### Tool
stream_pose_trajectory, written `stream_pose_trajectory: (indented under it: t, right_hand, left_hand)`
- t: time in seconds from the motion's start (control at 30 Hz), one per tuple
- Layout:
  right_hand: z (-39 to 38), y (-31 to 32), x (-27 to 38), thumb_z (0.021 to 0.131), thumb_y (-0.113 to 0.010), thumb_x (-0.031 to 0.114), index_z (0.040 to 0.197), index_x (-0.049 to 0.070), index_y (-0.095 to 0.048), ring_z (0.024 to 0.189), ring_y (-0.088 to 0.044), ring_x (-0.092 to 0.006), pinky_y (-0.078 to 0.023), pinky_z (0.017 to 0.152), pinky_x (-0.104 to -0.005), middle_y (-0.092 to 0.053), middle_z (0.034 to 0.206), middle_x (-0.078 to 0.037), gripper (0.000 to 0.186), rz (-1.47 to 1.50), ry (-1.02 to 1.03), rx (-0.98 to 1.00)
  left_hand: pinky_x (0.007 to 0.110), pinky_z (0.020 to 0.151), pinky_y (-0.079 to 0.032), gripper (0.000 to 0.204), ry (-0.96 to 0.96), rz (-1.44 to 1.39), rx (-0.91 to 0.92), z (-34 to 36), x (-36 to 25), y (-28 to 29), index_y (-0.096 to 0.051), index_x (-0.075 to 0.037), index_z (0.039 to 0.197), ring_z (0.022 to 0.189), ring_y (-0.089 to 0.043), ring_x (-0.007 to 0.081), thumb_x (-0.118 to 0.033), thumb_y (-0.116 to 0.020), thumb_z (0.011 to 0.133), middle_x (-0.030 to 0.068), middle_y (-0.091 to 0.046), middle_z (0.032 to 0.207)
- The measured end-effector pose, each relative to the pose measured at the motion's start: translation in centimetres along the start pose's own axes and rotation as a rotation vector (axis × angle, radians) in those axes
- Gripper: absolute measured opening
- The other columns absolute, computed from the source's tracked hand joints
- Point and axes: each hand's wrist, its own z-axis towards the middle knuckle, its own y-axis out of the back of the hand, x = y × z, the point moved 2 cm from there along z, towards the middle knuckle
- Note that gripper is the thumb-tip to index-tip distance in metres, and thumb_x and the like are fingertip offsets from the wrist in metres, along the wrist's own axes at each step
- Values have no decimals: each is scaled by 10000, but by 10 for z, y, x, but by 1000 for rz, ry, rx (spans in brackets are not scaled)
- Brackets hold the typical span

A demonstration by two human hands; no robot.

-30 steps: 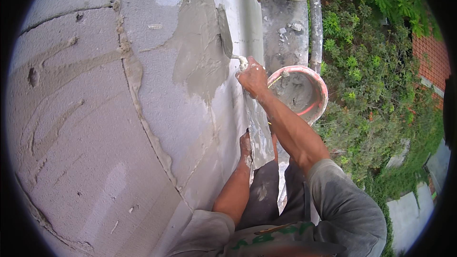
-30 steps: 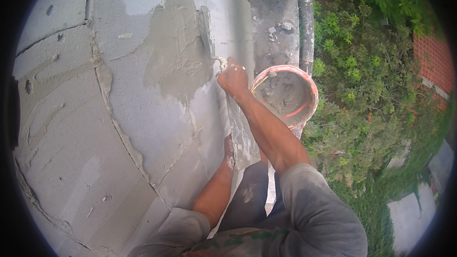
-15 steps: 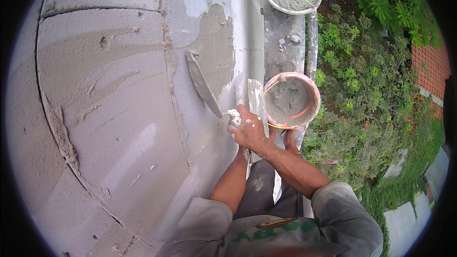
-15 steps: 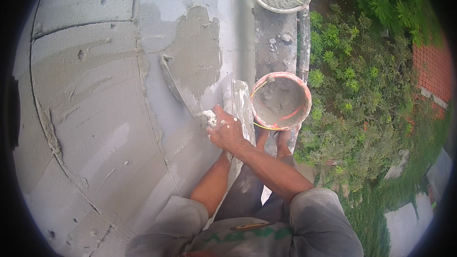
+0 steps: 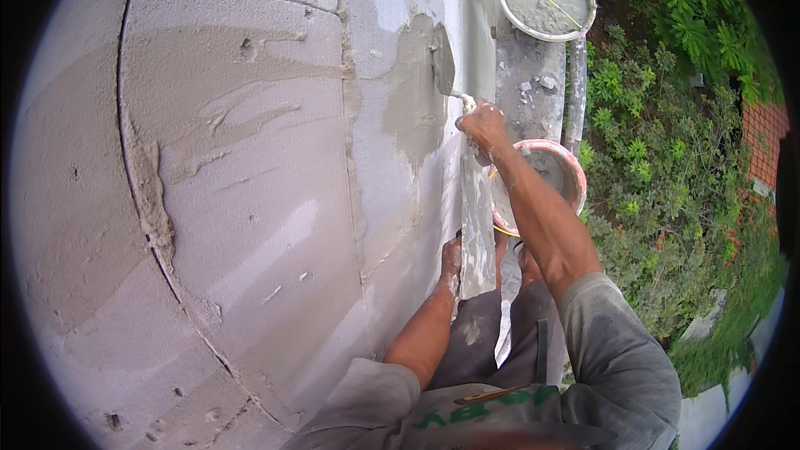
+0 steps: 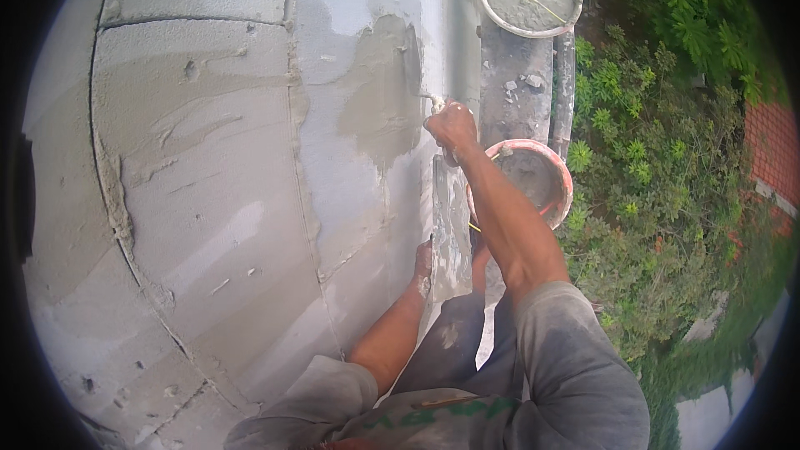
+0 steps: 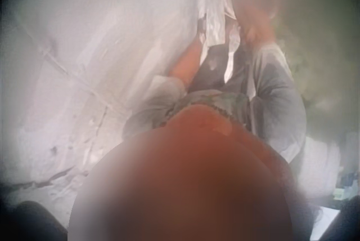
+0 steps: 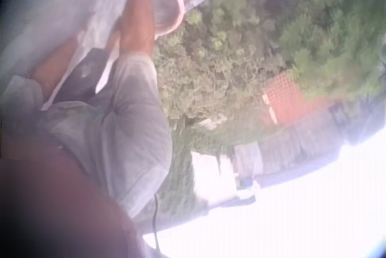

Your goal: The person scoops wet cement from a bucket with a trowel and applies it to a vertical wall, smoothing the surface with a flat trowel. The person repeatedly transfers material from the bucket to the wall and levels the applied layer.

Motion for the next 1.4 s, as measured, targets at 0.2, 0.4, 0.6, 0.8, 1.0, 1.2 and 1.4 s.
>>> stream_pose_trajectory:
  t: [0.2,0.4,0.6,0.8,1.0,1.2,1.4]
  right_hand:
    - [-70,-19,18,706,-654,211,1143,-40,-523,906,-637,-393,-503,797,-432,-647,895,-273,521,-31,237,-178]
    - [-152,-22,21,730,-690,223,1209,-18,-469,933,-612,-431,-494,820,-453,-632,940,-283,580,-2,258,-15]
    - [-221,7,1,718,-704,297,1263,-6,-451,972,-598,-438,-480,863,-455,-622,988,-282,673,-61,416,-12]
    - [-273,93,-42,718,-703,295,1230,13,-531,1069,-573,-390,-450,920,-402,-594,1135,-259,610,-225,266,-92]
    - [-342,160,-45,682,-700,158,949,31,-543,746,-633,-349,-481,684,-421,-639,797,-184,335,-276,369,-291]
    - [-371,187,-24,693,-702,131,954,51,-506,770,-612,-392,-477,671,-454,-617,799,-184,336,-455,432,-451]
    - [-394,178,-17,718,-671,103,874,48,-450,713,-605,-381,-489,581,-484,-570,766,-155,276,-723,651,-596]
  left_hand:
    - [395,961,-445,423,198,-301,5,-1,22,17,-448,34,1288,1158,-516,261,-197,-446,934,160,-527,1240]
    - [405,905,-481,412,101,-307,-12,4,-3,28,-476,0,1272,1064,-562,266,-236,-426,938,156,-567,1174]
    - [415,850,-518,407,33,-415,97,0,-13,17,-504,-34,1256,971,-608,271,-274,-406,942,152,-606,1107]
    - [409,877,-516,425,52,-766,663,-54,-68,-34,-482,-57,1289,1005,-611,253,-296,-460,938,141,-601,1160]
    - [405,887,-511,431,-60,-514,433,-73,-112,-54,-475,-55,1295,1021,-602,249,-292,-471,935,138,-592,1177]
    - [401,896,-505,437,-86,-488,424,-105,-116,-68,-467,-54,1301,1037,-593,244,-288,-481,933,134,-582,1194]
    - [397,905,-499,444,-118,-444,455,-134,-126,-75,-460,-52,1307,1053,-585,240,-284,-492,930,131,-572,1211]
